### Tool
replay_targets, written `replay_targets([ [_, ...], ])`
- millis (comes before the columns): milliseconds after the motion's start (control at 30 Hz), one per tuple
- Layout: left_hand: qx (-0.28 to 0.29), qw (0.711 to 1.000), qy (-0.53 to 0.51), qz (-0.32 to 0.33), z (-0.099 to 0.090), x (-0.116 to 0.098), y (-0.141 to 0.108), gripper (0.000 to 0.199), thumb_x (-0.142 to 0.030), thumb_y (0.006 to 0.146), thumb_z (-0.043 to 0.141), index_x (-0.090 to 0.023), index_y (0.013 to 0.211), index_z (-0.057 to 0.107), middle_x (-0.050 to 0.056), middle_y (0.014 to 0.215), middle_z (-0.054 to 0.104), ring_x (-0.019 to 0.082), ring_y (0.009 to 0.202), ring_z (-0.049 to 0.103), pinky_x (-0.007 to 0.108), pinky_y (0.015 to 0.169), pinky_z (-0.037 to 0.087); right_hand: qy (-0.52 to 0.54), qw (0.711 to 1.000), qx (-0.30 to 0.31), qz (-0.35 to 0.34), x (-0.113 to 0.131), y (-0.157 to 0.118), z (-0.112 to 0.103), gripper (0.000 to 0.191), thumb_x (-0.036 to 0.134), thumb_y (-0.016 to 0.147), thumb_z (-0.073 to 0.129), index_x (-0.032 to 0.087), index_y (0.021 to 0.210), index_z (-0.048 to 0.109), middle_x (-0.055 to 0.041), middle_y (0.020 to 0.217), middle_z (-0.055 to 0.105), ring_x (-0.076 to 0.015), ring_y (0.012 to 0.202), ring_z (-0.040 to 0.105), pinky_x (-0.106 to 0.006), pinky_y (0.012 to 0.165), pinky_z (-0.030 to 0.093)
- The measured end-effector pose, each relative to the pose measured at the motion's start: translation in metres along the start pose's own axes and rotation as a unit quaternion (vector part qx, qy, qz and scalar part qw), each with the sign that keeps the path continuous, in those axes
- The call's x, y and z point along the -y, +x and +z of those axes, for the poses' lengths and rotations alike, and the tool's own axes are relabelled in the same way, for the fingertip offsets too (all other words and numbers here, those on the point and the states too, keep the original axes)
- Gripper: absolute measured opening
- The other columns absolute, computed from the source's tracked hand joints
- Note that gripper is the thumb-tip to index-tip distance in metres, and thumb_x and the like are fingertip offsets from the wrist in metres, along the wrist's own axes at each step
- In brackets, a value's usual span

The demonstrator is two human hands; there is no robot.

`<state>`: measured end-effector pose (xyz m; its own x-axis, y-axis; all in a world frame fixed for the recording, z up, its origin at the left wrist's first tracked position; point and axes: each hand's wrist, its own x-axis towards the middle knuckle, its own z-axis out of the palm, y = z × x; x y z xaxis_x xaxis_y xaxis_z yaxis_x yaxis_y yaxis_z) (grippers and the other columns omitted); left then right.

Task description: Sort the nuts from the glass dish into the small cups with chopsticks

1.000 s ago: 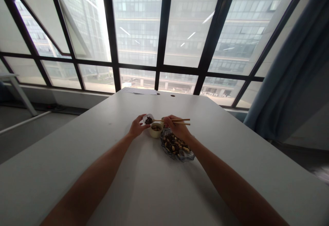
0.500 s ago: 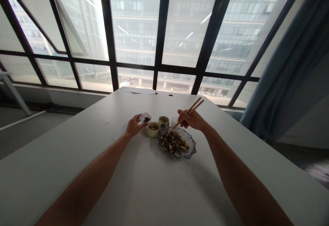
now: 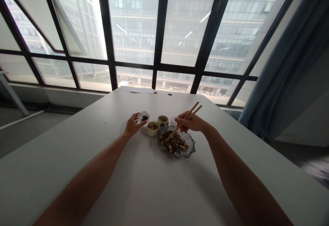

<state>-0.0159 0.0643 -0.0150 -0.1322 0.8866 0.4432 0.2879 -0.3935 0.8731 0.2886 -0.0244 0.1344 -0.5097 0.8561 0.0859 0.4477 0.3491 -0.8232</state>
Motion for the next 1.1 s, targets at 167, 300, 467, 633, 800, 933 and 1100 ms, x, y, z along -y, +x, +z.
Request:
replay_targets([
  [167, -0.002, 1.000, 0.015, 0.007, 0.000, -0.004, -0.002, 0.070, -0.048, 0.063, 0.082, -0.017, 0.121, 0.058, 0.012, 0.111, 0.070, 0.028, 0.107, 0.067, 0.043, 0.087, 0.058, -0.024, 0.998, 0.011, -0.054, 0.008, -0.002, 0.005, 0.042, 0.053, 0.079, 0.071, 0.014, 0.064, 0.069, -0.0046, 0.051, 0.067, -0.0125, 0.040, 0.059, -0.021, 0.039, 0.047],
  [300, -0.012, 1.000, 0.024, 0.009, 0.000, -0.003, -0.001, 0.071, -0.054, 0.064, 0.081, -0.018, 0.121, 0.059, 0.012, 0.110, 0.071, 0.028, 0.105, 0.068, 0.042, 0.083, 0.058, -0.034, 0.998, 0.026, -0.055, 0.007, 0.000, 0.010, 0.042, 0.054, 0.079, 0.071, 0.015, 0.063, 0.069, -0.0041, 0.051, 0.067, -0.0127, 0.042, 0.060, -0.020, 0.041, 0.049],
  [467, -0.011, 0.999, 0.043, 0.002, 0.000, -0.001, 0.000, 0.077, -0.058, 0.065, 0.080, -0.016, 0.125, 0.058, 0.015, 0.116, 0.069, 0.030, 0.107, 0.067, 0.041, 0.081, 0.059, -0.028, 0.999, 0.024, -0.034, 0.000, 0.004, 0.012, 0.044, 0.057, 0.077, 0.072, 0.015, 0.064, 0.069, -0.0047, 0.052, 0.067, -0.0134, 0.043, 0.061, -0.021, 0.041, 0.049],
  [633, 0.004, 0.999, 0.048, -0.009, 0.001, 0.001, 0.001, 0.082, -0.060, 0.067, 0.078, -0.011, 0.128, 0.056, 0.020, 0.126, 0.063, 0.031, 0.111, 0.064, 0.040, 0.083, 0.058, -0.032, 0.999, 0.000, -0.042, -0.006, 0.005, 0.010, 0.045, 0.058, 0.080, 0.068, 0.015, 0.066, 0.067, -0.0038, 0.051, 0.066, -0.0118, 0.041, 0.058, -0.019, 0.038, 0.045],
  [800, -0.085, 0.987, 0.110, 0.082, -0.003, -0.008, -0.003, 0.061, -0.057, 0.073, 0.074, -0.016, 0.117, 0.062, 0.015, 0.120, 0.061, 0.028, 0.110, 0.060, 0.041, 0.089, 0.054, -0.008, 0.998, -0.060, -0.034, -0.011, 0.006, 0.003, 0.051, 0.063, 0.079, 0.067, 0.014, 0.064, 0.066, -0.0036, 0.046, 0.063, -0.0100, 0.034, 0.054, -0.018, 0.034, 0.041],
  [933, -0.070, 0.955, 0.198, 0.208, -0.007, -0.032, -0.020, 0.043, -0.057, 0.081, 0.065, -0.020, 0.102, 0.064, 0.009, 0.094, 0.061, 0.025, 0.095, 0.059, 0.041, 0.091, 0.051, 0.007, 0.993, -0.116, -0.010, -0.018, 0.007, -0.004, 0.057, 0.069, 0.076, 0.066, 0.013, 0.061, 0.065, -0.0047, 0.043, 0.062, -0.0090, 0.030, 0.050, -0.017, 0.030, 0.036],
  [1100, 0.110, 0.912, 0.275, 0.285, 0.001, -0.056, -0.041, 0.052, -0.061, 0.078, 0.066, -0.022, 0.113, 0.063, 0.012, 0.111, 0.063, 0.029, 0.108, 0.058, 0.042, 0.098, 0.048, 0.027, 0.987, -0.159, 0.005, -0.024, 0.009, -0.009, 0.060, 0.072, 0.072, 0.067, 0.015, 0.057, 0.063, -0.0037, 0.039, 0.059, -0.0085, 0.027, 0.046, -0.017, 0.027, 0.032],
])
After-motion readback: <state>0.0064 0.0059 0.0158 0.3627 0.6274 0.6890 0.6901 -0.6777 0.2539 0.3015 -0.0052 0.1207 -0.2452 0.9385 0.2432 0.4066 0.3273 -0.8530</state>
